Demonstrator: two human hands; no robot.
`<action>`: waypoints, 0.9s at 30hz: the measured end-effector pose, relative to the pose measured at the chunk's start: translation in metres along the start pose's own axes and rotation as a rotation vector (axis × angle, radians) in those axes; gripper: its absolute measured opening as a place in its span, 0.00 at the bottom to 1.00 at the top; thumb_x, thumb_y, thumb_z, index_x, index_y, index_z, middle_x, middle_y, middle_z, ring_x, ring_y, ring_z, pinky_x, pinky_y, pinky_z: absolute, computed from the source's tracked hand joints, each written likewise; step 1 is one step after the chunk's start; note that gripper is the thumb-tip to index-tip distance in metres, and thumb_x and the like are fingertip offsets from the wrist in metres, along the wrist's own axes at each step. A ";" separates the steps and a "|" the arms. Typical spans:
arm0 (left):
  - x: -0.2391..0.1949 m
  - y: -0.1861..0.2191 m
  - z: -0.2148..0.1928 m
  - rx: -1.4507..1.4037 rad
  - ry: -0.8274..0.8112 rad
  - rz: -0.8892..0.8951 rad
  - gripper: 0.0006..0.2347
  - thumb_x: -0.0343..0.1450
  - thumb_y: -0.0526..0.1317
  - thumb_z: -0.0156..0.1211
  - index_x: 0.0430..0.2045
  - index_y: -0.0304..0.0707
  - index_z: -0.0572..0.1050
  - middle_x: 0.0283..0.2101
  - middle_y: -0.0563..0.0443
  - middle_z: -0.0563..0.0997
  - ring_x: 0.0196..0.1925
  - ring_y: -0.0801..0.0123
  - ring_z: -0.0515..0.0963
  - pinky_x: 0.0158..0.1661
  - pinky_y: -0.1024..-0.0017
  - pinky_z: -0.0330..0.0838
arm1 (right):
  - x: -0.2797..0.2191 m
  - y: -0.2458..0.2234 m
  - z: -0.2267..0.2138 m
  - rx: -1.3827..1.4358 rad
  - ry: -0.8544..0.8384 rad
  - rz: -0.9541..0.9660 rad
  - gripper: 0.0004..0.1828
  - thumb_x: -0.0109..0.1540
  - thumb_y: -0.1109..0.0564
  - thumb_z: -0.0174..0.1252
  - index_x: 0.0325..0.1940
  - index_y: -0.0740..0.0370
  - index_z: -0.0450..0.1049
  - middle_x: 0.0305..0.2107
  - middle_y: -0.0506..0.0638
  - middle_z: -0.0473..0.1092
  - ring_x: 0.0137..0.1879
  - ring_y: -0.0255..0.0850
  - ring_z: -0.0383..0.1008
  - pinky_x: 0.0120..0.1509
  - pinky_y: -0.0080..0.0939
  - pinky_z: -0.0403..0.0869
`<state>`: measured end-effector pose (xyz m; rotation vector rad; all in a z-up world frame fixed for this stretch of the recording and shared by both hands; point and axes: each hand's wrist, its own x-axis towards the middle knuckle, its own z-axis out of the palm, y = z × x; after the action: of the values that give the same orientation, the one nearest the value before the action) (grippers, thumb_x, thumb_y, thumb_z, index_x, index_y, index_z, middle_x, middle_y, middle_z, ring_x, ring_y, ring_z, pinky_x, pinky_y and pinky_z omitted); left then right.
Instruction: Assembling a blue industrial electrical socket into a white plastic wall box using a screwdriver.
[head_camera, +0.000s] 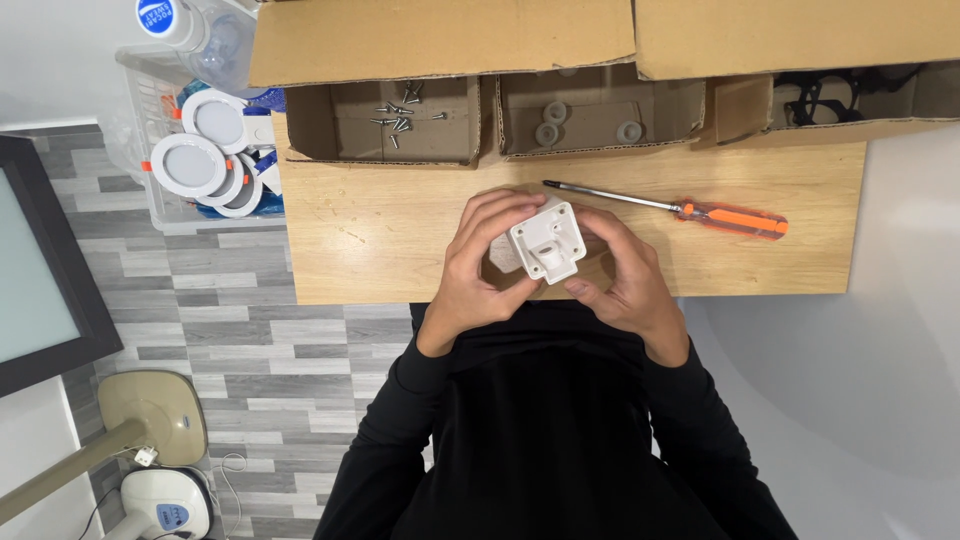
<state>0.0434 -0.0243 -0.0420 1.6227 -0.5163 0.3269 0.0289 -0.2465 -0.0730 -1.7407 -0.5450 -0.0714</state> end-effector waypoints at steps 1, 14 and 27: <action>0.000 -0.001 0.000 0.001 0.000 0.000 0.27 0.66 0.29 0.78 0.63 0.33 0.76 0.62 0.39 0.82 0.66 0.41 0.79 0.65 0.43 0.73 | 0.000 -0.001 0.000 0.001 0.000 0.000 0.36 0.69 0.45 0.64 0.70 0.77 0.66 0.60 0.70 0.73 0.59 0.60 0.81 0.60 0.59 0.80; 0.000 0.000 0.000 0.000 -0.005 0.001 0.28 0.66 0.30 0.78 0.63 0.32 0.75 0.62 0.38 0.82 0.66 0.40 0.78 0.66 0.43 0.72 | 0.002 -0.005 -0.001 -0.012 0.008 0.010 0.36 0.69 0.45 0.64 0.69 0.77 0.67 0.57 0.69 0.74 0.58 0.59 0.81 0.59 0.59 0.80; 0.001 0.001 -0.001 0.005 -0.005 0.007 0.27 0.66 0.29 0.78 0.62 0.32 0.76 0.62 0.38 0.82 0.66 0.41 0.79 0.65 0.44 0.73 | 0.001 -0.004 0.000 -0.012 0.006 0.019 0.36 0.69 0.44 0.63 0.71 0.76 0.66 0.57 0.69 0.75 0.58 0.59 0.81 0.60 0.59 0.80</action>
<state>0.0436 -0.0237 -0.0401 1.6266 -0.5254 0.3301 0.0284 -0.2455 -0.0690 -1.7564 -0.5240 -0.0668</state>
